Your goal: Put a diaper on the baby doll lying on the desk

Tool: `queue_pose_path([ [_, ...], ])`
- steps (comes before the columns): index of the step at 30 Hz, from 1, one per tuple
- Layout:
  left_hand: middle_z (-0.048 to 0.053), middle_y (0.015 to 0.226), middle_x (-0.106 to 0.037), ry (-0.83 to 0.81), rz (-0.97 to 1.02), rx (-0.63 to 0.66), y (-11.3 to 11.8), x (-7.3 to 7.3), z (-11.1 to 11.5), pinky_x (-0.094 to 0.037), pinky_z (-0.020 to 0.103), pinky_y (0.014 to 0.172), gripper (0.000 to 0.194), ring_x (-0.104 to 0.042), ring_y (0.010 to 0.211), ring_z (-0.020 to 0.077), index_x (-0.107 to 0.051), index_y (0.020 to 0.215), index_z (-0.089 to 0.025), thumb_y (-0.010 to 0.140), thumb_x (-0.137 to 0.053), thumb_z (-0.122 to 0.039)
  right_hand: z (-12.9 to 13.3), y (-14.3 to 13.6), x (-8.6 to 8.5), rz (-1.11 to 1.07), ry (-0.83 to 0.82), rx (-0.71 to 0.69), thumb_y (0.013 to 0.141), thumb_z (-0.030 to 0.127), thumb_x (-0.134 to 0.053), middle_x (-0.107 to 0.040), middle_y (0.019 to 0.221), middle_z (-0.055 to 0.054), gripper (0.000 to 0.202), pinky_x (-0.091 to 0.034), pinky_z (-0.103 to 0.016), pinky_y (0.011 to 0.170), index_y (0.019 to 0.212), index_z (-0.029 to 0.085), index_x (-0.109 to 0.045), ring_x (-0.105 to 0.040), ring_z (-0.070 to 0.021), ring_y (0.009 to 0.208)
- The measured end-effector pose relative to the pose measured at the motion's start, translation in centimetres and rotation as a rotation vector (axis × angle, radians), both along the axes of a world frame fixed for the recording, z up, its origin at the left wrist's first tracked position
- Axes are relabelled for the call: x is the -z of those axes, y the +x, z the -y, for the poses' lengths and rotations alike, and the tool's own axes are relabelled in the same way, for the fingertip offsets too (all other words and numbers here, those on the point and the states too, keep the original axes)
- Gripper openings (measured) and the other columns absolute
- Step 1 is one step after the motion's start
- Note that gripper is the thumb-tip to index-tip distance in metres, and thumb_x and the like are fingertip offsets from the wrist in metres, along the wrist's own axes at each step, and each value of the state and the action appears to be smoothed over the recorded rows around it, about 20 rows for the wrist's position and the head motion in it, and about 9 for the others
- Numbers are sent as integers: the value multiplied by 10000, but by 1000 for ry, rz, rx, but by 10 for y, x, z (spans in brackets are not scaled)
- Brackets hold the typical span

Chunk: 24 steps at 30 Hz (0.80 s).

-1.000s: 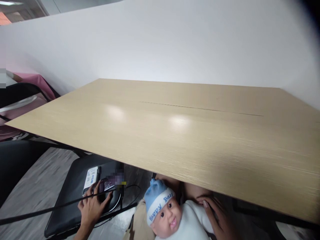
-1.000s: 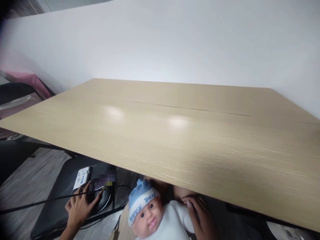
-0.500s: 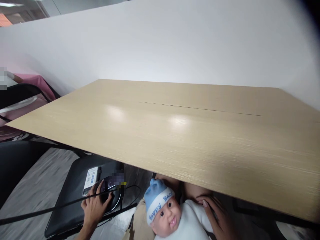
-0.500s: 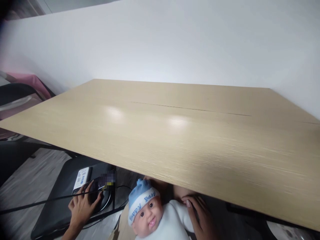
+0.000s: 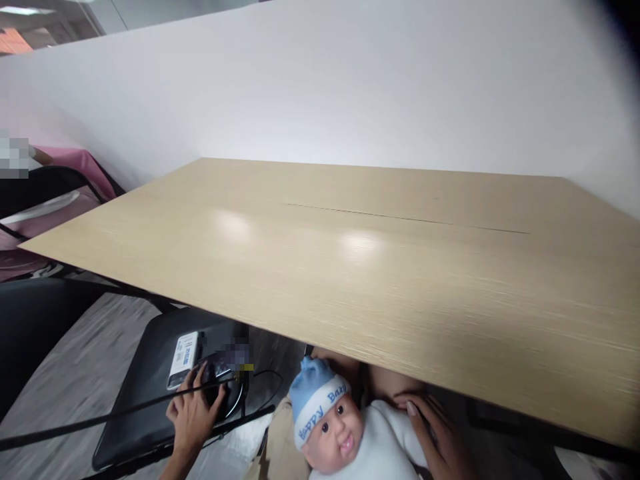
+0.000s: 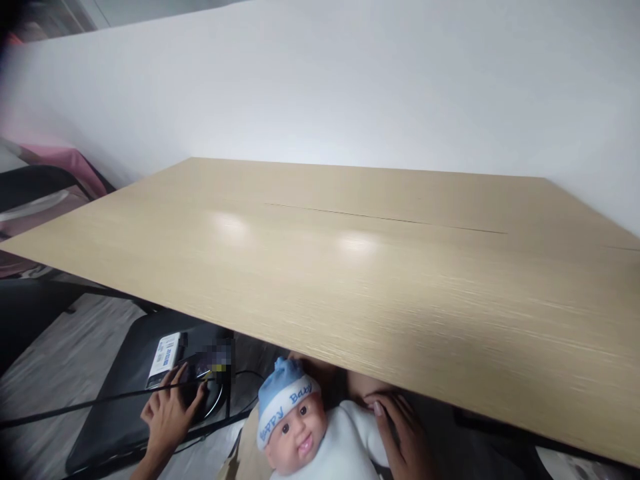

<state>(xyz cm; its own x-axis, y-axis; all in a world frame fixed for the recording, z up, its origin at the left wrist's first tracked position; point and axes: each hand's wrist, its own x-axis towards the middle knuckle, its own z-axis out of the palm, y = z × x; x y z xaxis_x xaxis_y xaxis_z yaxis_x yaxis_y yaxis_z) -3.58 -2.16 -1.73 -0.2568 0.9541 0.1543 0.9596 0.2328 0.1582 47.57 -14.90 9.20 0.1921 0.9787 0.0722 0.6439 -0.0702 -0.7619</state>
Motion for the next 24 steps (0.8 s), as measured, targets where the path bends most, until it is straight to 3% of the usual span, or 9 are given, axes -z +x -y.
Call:
queue_pose_path([
  [7, 157, 1628, -383, -71, 27, -15, 3, -5, -2, -285, 552, 1171, 737, -395, 1436, 375, -349, 1603, -215, 936, -464, -506, 1, 2, 2, 7, -20, -5, 1060, 443, -458, -781, 1075, -37, 307, -611, -346, 921, 1082, 312, -735, -736, -225, 1045],
  [12, 150, 1625, -388, -31, 2, 21, -1, 2, -2, -283, 556, 1172, 701, -401, 1431, 359, -346, 1608, -224, 967, -422, -496, 3, 2, 1, 17, -17, 3, 1059, 453, -457, -783, 1065, -20, 307, -609, -325, 915, 1073, 320, -734, -740, -210, 1034],
  [19, 135, 1633, -365, -67, -55, 197, 8, 5, -12, -357, 550, 1117, 571, -410, 1428, 341, -439, 1571, -283, 1015, -385, -404, 2, 2, 0, 36, -12, -3, 1056, 457, -462, -793, 1079, -15, 306, -615, -316, 907, 1082, 319, -734, -750, -207, 1030],
  [24, 108, 1601, -436, -86, -107, 274, 24, 2, -25, -326, 540, 1166, 517, -444, 1396, 318, -551, 1504, -326, 995, -459, -325, 2, 3, 0, 51, 13, -3, 1055, 451, -467, -798, 1071, -23, 307, -621, -302, 894, 1085, 306, -736, -758, -207, 1021],
])
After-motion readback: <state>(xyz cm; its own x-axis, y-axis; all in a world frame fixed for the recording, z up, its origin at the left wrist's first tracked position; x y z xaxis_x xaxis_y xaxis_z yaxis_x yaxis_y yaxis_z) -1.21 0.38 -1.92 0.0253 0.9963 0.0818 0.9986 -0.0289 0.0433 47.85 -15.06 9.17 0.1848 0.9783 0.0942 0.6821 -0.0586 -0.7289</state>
